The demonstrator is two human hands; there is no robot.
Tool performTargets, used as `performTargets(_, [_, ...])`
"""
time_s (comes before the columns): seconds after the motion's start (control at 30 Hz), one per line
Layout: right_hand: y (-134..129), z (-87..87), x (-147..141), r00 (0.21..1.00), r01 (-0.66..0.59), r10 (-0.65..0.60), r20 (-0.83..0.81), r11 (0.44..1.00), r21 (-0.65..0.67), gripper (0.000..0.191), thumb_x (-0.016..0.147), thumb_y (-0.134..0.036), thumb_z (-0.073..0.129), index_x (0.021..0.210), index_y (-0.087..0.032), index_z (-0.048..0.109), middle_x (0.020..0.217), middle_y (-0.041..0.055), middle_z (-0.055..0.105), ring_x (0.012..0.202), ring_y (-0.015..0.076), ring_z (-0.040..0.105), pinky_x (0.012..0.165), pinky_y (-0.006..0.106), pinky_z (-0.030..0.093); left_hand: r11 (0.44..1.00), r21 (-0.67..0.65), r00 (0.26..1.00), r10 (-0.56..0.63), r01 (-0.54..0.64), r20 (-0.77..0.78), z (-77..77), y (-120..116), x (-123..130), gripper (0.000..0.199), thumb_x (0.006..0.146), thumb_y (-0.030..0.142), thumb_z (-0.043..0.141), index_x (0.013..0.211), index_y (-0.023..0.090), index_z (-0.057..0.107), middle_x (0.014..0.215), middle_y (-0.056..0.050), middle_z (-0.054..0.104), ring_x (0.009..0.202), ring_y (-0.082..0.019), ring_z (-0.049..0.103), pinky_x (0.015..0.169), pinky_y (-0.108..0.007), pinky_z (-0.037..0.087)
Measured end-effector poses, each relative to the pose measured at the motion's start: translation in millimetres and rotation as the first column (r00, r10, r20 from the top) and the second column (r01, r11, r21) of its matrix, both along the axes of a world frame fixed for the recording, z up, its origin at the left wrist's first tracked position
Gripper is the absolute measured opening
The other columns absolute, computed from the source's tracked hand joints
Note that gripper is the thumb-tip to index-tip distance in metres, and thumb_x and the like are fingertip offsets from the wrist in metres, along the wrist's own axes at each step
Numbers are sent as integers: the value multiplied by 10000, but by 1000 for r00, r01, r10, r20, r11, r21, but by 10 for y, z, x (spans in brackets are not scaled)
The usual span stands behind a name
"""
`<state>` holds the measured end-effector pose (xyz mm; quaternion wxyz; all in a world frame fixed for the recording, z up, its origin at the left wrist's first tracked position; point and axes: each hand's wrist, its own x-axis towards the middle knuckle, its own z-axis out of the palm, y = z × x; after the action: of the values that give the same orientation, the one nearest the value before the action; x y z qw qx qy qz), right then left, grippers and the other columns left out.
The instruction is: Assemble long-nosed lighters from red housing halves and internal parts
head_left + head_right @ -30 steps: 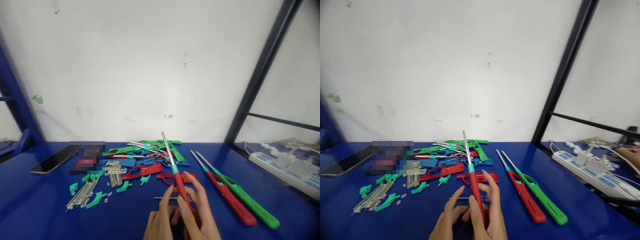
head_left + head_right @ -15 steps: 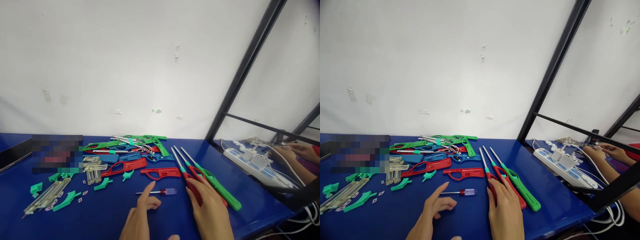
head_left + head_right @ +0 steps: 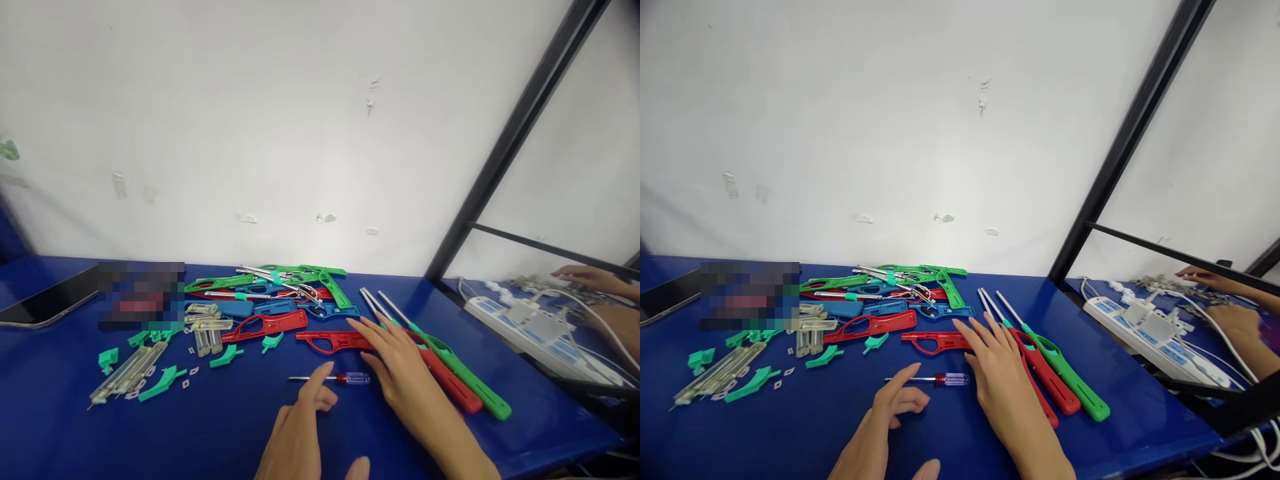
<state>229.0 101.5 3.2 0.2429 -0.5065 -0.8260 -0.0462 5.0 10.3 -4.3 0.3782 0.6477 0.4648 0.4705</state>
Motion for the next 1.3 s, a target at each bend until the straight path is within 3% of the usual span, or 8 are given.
performTargets(0.3, [45, 161, -133, 997, -78, 75, -27, 986, -148, 496, 1013, -146, 515, 1453, -323, 660, 1356, 79, 758, 1283, 270, 706, 1100, 474, 574, 998, -53, 1000, 19, -19, -1, -23, -38, -1, 539, 1008, 314, 410, 1522, 381, 559, 1200, -25, 782, 1123, -241, 764, 1005, -433, 603])
performTargets(0.53, [60, 74, -116, 989, -113, 91, -113, 973, -203, 509, 1045, -229, 476, 1535, -320, 579, 1366, 73, 762, 1258, 259, 730, 1036, 422, 614, 993, -106, 993, 40, -51, -107, 17, -156, 36, 707, 857, 265, 619, 1551, 287, 487, 1321, -84, 714, 1152, -287, 708, 1026, -451, 542])
performTargets(0.7, [3, 123, -86, 979, -133, 96, -182, 971, -201, 474, 1075, -284, 433, 1522, -329, 584, 1389, 59, 758, 1205, 253, 767, 945, 366, 648, 1000, -27, 999, -3, 2, -34, 149, -142, -23, 427, 895, 208, 574, 1319, 228, 626, 1118, -68, 748, 931, -188, 732, 889, -316, 581])
performTargets(0.8, [-155, 126, -61, 943, -136, 91, -319, 983, -122, 457, 1055, -410, 546, 1504, -347, 605, 1385, 35, 764, 1238, 277, 755, 1034, 390, 626, 981, 188, 989, 80, -56, -123, 360, -141, -311, 195, 969, 186, 531, 992, 250, 714, 968, -21, 764, 885, -162, 732, 837, -260, 576])
performTargets(0.87, [-301, 92, -93, 915, -173, 121, -384, 979, -104, 465, 1002, -501, 639, 1442, -355, 670, 1382, 27, 765, 1239, 309, 755, 1045, 408, 630, 899, 386, 944, 286, -206, -164, 552, -141, -617, 223, 1001, 185, 513, 995, 268, 720, 994, 0, 780, 935, -165, 741, 860, -254, 573])
performTargets(1.0, [-557, 20, -354, 904, -326, 231, -359, 917, -230, 460, 1001, -486, 659, 1460, -460, 655, 1371, -33, 762, 1200, 299, 774, 1044, 414, 637, 765, 498, 750, 592, -408, -295, 850, -102, -1290, 155, 1020, 339, 595, 1015, 293, 743, 1039, 33, 792, 963, -192, 732, 856, -267, 554])
performTargets(1.17, [-616, 15, -704, 869, -478, 420, -261, 848, -227, 583, 965, -238, 734, 1478, -492, 624, 1395, -68, 747, 1231, 264, 760, 1114, 401, 591, 738, 526, 568, 668, -423, -480, 768, -40, -1797, 223, 1012, 416, 583, 1056, 279, 753, 1017, 11, 806, 909, -221, 744, 802, -275, 546])
performTargets(1.3, [-595, 10, -751, 884, -454, 425, -195, 881, -134, 500, 968, -337, 758, 1447, -447, 666, 1440, -30, 726, 1303, 289, 718, 1152, 451, 562, 771, 551, 516, 629, -318, -582, 715, 84, -1896, 262, 1028, 399, 530, 1040, 239, 737, 1151, -60, 769, 752, -190, 702, 579, -257, 513])
